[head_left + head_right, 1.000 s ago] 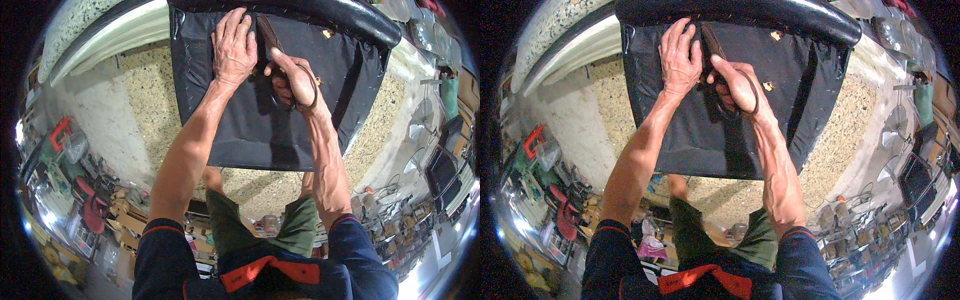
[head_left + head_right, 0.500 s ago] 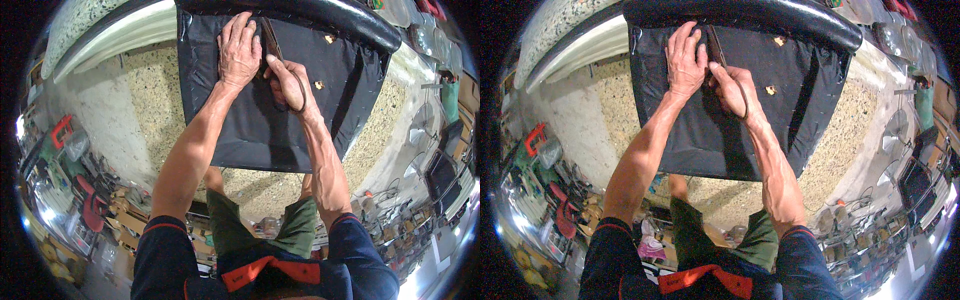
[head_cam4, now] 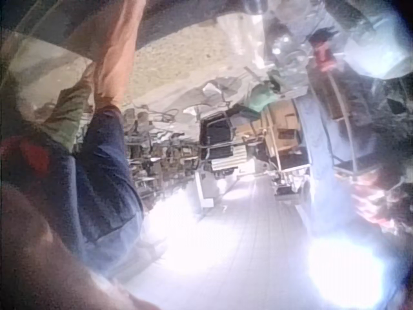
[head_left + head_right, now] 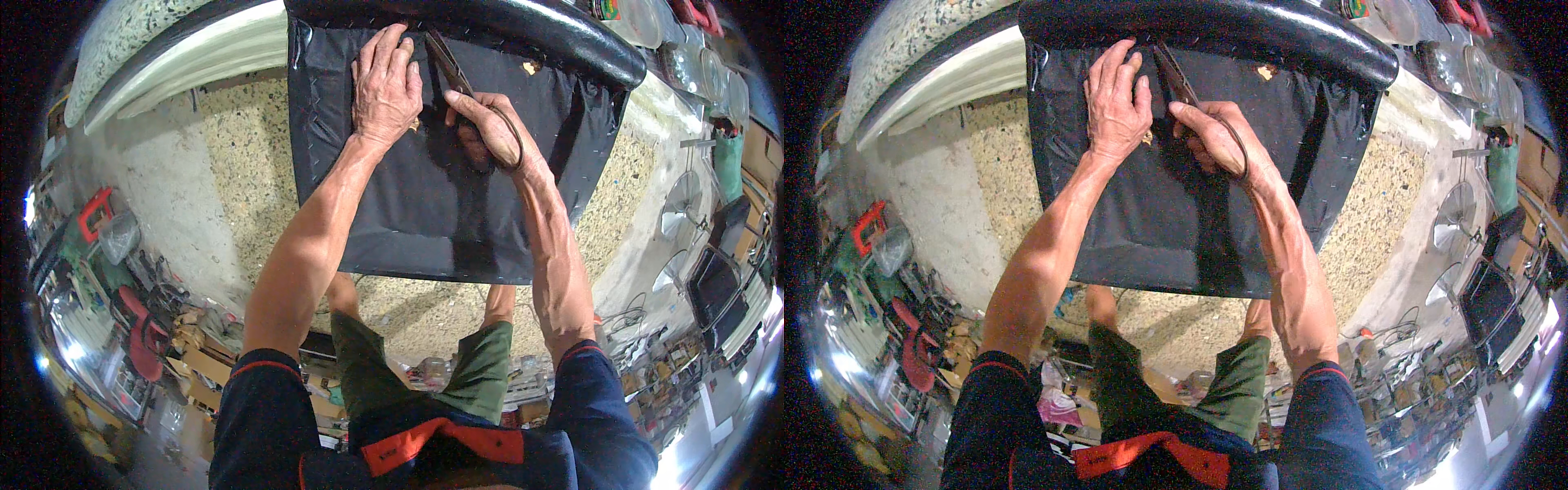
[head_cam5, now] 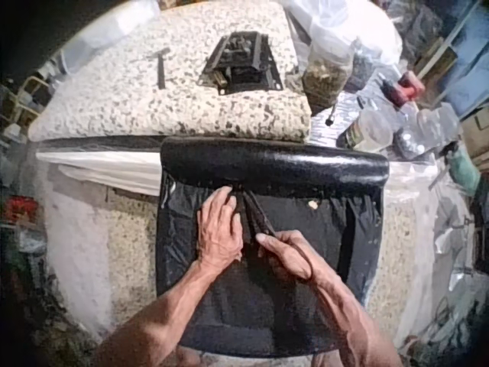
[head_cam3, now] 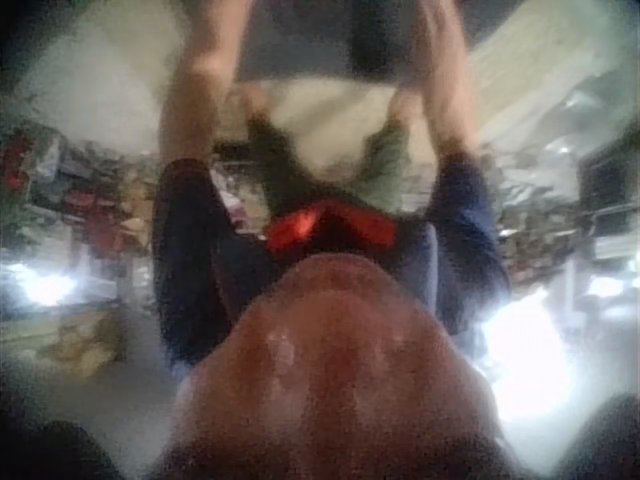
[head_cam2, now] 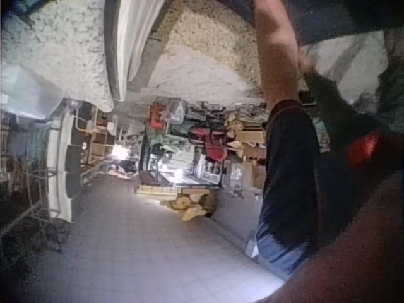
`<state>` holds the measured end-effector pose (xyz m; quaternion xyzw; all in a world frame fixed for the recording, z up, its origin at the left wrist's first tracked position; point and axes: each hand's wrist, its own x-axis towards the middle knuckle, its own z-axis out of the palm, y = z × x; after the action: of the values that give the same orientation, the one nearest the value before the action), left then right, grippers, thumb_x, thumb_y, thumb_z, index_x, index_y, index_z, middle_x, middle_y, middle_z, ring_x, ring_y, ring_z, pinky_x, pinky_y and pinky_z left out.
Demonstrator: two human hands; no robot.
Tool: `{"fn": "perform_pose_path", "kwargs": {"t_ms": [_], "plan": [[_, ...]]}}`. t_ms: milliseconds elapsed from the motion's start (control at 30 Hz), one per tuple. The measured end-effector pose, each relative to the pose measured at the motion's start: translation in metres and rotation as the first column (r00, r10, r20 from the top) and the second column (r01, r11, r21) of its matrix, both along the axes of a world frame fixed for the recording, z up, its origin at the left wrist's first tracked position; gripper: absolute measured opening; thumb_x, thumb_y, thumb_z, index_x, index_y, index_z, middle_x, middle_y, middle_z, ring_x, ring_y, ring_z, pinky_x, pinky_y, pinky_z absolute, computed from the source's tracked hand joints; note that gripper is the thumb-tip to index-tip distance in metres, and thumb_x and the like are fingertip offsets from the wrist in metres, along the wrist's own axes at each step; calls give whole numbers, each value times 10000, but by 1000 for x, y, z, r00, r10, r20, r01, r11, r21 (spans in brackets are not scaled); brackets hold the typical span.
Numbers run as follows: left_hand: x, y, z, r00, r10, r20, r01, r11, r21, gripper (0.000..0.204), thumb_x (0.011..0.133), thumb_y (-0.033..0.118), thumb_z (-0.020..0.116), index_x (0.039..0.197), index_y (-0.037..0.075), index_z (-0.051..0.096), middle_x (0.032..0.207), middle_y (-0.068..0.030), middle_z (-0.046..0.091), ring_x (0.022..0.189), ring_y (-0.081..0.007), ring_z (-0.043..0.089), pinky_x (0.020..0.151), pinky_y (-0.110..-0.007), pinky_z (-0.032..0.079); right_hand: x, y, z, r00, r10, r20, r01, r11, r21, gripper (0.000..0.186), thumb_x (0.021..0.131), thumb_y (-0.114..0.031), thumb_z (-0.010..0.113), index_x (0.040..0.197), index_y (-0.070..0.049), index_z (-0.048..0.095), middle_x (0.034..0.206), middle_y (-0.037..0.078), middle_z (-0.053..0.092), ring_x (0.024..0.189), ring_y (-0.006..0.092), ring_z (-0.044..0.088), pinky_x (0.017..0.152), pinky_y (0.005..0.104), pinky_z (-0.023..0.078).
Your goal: The person uses shears to trim excess fabric from a black upholstered panel, then flips the panel and fastens a metal bracket using bolts and nuts. The work occurs at a cluttered workshop counter with tools and hardware nearby.
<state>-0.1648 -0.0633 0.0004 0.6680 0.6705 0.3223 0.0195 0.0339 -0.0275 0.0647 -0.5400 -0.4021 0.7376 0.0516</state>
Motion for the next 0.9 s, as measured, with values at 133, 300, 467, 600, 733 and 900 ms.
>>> {"fn": "perform_pose_path", "kwargs": {"t_ms": [133, 300, 467, 600, 733, 900], "plan": [[9, 4, 1, 1000, -11, 27, 11, 1000, 6, 334, 941, 99, 676, 1265, 18, 659, 1486, -136, 587, 1361, -381, 539, 1140, -509, 439, 13, -2, -30, 954, 85, 286, -257, 721, 644, 470, 1034, -393, 706, 875, 49, 723, 602, 159, 570, 524, 235, 568, 541, 446, 460], [2, 2, 7, 998, 9, 61, -7, 1000, -22, 335, 934, 68, 668, 1267, 35, 671, 1457, -135, 597, 1321, -384, 552, 1116, -504, 446, 20, 11, -3, 940, 289, 182, -339, 856, 390, 469, 1055, -405, 685, 939, 46, 739, 648, 73, 636, 565, 151, 579, 541, 361, 474], [1, 21, 25, 998, -37, -48, 35, 998, -48, 473, 852, 15, 696, 1293, 182, 736, 1307, -116, 624, 1181, -343, 585, 1000, -487, 478, 51, 5, 11, 968, 53, -244, -103, 975, -195, 367, 1066, -353, 668, 970, -2, 708, 651, -12, 567, 475, 105, 523, 448, 287, 441], [-20, 34, 31, 951, -224, -213, 201, 972, -123, 520, 800, 12, 737, 1279, 211, 759, 1191, -91, 633, 1093, -311, 613, 922, -457, 511, 60, 0, 14, 950, -11, -312, -75, 961, -265, 348, 1084, -333, 645, 1002, 3, 690, 628, -17, 528, 473, 99, 504, 439, 276, 425], [-43, 52, 38, 881, -410, -237, 395, 912, -110, 265, 854, 62, 717, 1109, 120, 757, 1050, -53, 661, 991, -273, 665, 862, -414, 572, 51, -1, 13, 935, -42, -352, -62, 958, -279, 347, 1076, -339, 657, 987, -6, 697, 634, -23, 542, 471, 88, 496, 436, 268, 416], [-44, 62, 45, 857, -463, -225, 455, 886, -90, 156, 876, 75, 717, 1031, 79, 736, 978, -56, 680, 909, -275, 696, 814, -406, 602, 41, 7, 6, 930, -31, -367, -72, 962, -262, 346, 1080, -340, 650, 985, -10, 691, 630, -27, 533, 467, 91, 487, 432, 278, 413]]}}
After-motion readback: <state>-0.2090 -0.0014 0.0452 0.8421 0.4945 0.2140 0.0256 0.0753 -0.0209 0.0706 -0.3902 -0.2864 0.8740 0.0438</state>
